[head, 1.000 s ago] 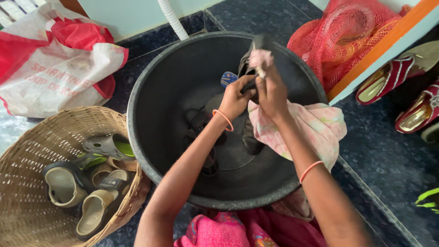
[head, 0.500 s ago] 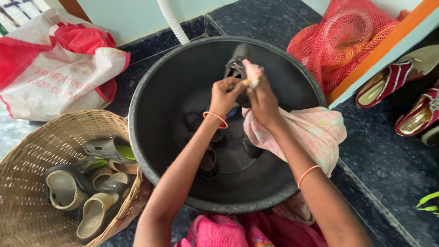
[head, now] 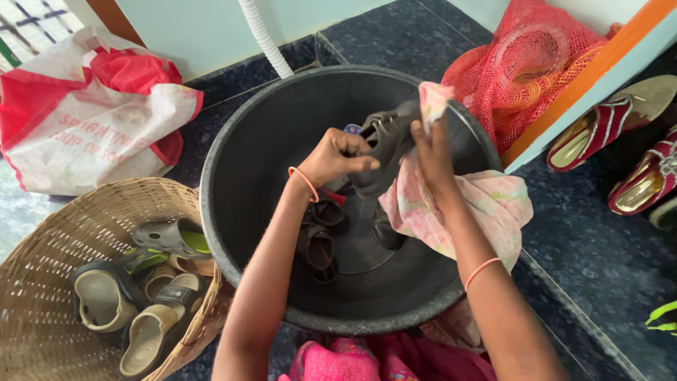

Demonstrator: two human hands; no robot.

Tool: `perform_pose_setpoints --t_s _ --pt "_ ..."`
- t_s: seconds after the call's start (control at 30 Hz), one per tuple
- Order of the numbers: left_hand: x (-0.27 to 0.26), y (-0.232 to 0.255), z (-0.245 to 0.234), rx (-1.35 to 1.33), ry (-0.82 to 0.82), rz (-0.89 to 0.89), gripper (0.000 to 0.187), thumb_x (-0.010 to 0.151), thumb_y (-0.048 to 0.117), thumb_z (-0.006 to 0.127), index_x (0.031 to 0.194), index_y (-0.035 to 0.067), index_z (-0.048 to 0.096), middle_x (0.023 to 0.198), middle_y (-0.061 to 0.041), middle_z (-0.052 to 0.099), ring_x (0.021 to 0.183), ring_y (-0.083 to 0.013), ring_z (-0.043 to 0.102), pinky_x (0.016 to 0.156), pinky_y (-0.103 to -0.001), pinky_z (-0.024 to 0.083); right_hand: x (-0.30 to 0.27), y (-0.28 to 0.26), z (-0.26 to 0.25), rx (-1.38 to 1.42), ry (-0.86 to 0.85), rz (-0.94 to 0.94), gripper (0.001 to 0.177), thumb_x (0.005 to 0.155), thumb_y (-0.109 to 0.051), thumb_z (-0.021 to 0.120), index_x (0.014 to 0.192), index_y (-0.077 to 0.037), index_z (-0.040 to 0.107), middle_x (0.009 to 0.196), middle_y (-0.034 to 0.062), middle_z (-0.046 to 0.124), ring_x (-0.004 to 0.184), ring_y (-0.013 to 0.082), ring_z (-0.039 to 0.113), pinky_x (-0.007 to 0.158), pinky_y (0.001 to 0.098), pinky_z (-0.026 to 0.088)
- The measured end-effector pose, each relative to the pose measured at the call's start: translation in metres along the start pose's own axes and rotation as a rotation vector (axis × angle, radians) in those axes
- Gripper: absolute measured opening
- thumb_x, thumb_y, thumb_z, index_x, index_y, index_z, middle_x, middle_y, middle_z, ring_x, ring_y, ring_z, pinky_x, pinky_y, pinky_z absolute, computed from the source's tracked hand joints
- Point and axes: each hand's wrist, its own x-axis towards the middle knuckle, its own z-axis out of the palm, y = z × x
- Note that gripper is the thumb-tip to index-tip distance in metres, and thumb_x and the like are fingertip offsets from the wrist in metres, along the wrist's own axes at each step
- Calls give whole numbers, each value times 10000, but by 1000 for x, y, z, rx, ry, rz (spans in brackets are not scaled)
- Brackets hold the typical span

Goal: The person cleans various footwear by wiping a shoe and sandals with a cloth and then placing them onto a shelf.

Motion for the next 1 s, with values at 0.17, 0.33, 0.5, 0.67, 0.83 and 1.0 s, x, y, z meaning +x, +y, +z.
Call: perform_pose_setpoints --t_s 0.17,0.33,0.5,0.67,0.83,1.0 --pt "-5 13 -12 132 -203 -12 181 820 161 864 873 19 764 707 41 680 689 -35 566 629 -226 476 2 17 -14 395 50 442 508 973 -267 723 1403 -51 559 1266 55 644 1173 151 597 1071 329 427" --pt "4 0 -3 446 483 376 288 769 136 918 1010 91 766 1259 -60 679 1144 -171 587 887 -329 537 4 40 -12 532 361 365 415 866 -6 791 1242 -14 617 1121 65 677 975 147 676 918 307 544" --pt "20 -36 56 -608 835 -69 773 753 292 837 1410 196 441 1297 -7 564 1105 -192 590 842 -416 560 1 38 7 511 533 242 452 860 17 748 1281 -19 587 1183 42 659 1040 133 653 946 296 528" --pt "28 -73 82 -1008 654 26 604 874 420 806 1351 177 525 1289 -4 591 1137 -196 612 887 -413 547 -20 0 38 642 443 197 413 934 -8 682 1328 -30 561 1275 46 606 1165 135 587 1031 293 470" --pt "11 -70 23 -1213 812 12 805 812 758 650 1270 96 620 1125 -65 699 1006 -236 659 909 -394 566 -42 -49 77 -460 -10 -131 411 1051 -192 613 1387 44 593 1468 337 513 1393 451 472 1178 482 343" --pt "-3 -52 13 -1411 868 -35 819 786 842 604 1180 126 653 1083 -41 696 968 -239 657 915 -417 563 -52 -80 88 -549 -310 -327 516 1081 -275 541 1458 76 508 1484 342 504 1428 471 460 1206 525 315"
